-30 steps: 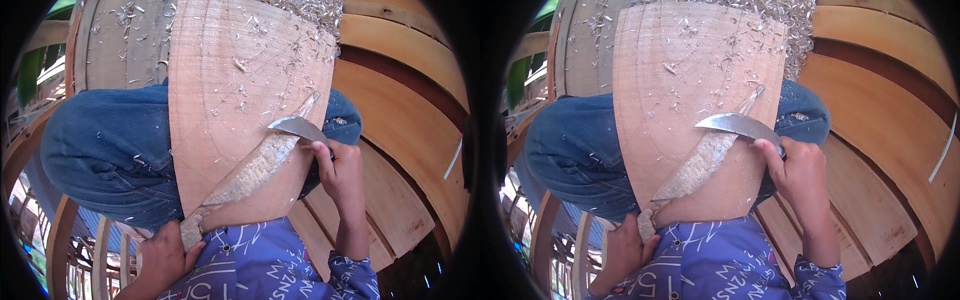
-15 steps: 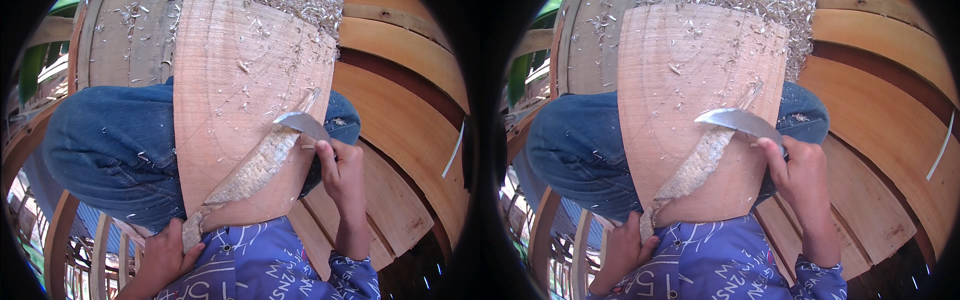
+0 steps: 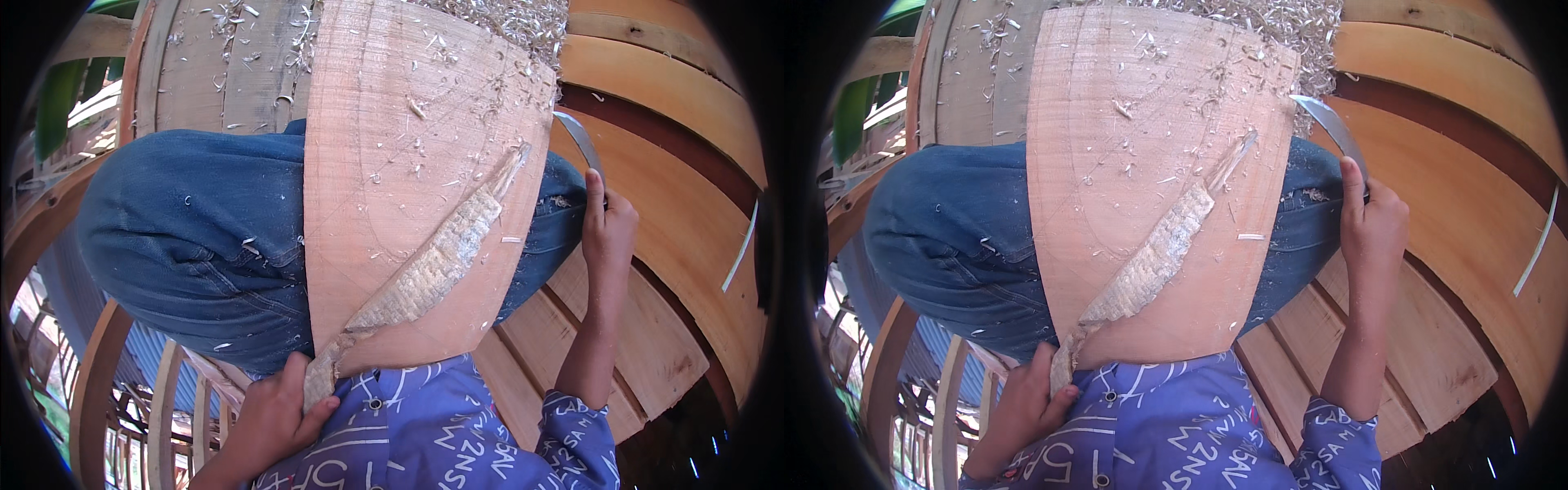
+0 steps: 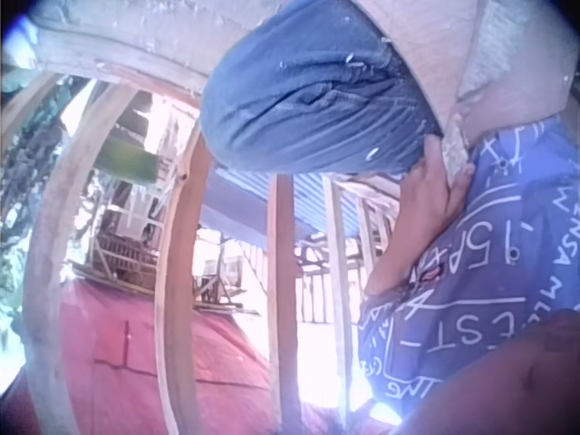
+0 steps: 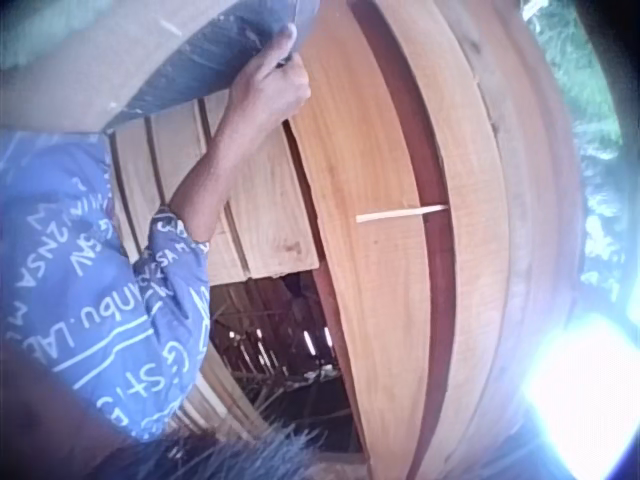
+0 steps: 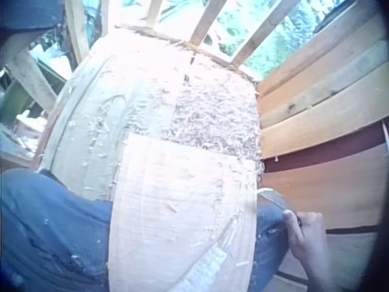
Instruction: The person sits on the floor of a wooden structure and uses a curved knife to carve a long, thin piece of wood. They hold the wood against their leg and repeatedly scrape the surface to remove shavings, shaping the piece.
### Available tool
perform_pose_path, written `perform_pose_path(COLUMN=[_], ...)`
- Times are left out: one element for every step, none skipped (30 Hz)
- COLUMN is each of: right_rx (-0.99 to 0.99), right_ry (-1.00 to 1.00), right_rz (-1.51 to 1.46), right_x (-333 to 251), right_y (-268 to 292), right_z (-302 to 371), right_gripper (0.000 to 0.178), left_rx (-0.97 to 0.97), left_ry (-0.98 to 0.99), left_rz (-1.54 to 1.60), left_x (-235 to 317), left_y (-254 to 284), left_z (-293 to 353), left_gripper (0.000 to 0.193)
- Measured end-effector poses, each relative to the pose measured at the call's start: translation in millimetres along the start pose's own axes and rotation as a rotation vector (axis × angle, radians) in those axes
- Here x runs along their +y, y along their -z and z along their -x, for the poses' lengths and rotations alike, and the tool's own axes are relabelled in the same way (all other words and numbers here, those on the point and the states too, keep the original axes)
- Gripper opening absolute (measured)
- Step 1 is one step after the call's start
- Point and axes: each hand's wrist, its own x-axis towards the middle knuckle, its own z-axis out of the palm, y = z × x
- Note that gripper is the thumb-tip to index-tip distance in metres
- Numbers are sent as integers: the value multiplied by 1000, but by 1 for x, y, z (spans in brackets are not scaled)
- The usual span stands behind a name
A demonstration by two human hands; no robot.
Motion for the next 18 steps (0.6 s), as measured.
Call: perform_pose_path(right_rx=[-74,-173,-268,-311,-354,-325,-296,-266,-212,-157,-102,-80,-56,-31,-12,-40,-97,-154], right_ry=[39,62,72,150,227,218,210,201,207,213,218,218,138,59,-17,-44,10,63], right_rz=[-109,-139,-175,-206,-236,-184,-132,-80,-37,5,48,69,49,30,10,-17,-69,-128], right_x=[-2,-12,-17,-25,-26,-29,-30,-31,-29,-25,-21,-16,-13,-10,-11,-15,-22,-28], right_y=[5,9,13,7,2,2,0,-2,-3,-6,-8,-9,-8,-6,-5,0,5,8], right_z=[9,20,34,47,54,52,46,42,36,31,26,21,12,2,-3,-5,0,17], right_gripper=[59,57,56,55,54,55,55,55,56,58,59,62,62,62,62,60,58,57], left_rx=[-7,-15,-30,-35,-41,-38,-37,-36,-32,-39,-46,-51,-65,-78,-91,-116,-140,-161], left_ry=[7,15,13,28,43,65,62,59,59,55,52,44,45,46,52,74,97,124], left_rz=[13,26,27,17,7,7,20,33,38,66,94,129,128,128,131,153,175,192], left_x=[-1,-2,-1,2,6,6,5,5,8,10,11,10,9,8,5,4,5,3], left_y=[0,1,1,2,3,5,6,6,8,10,11,10,9,10,11,13,16,13], left_z=[0,0,-3,-4,-5,-2,0,1,-1,-3,-6,-7,-8,-8,-7,-8,-9,-6], left_gripper=[48,48,48,47,47,47,46,46,45,45,45,45,45,44,43,43,43,43])
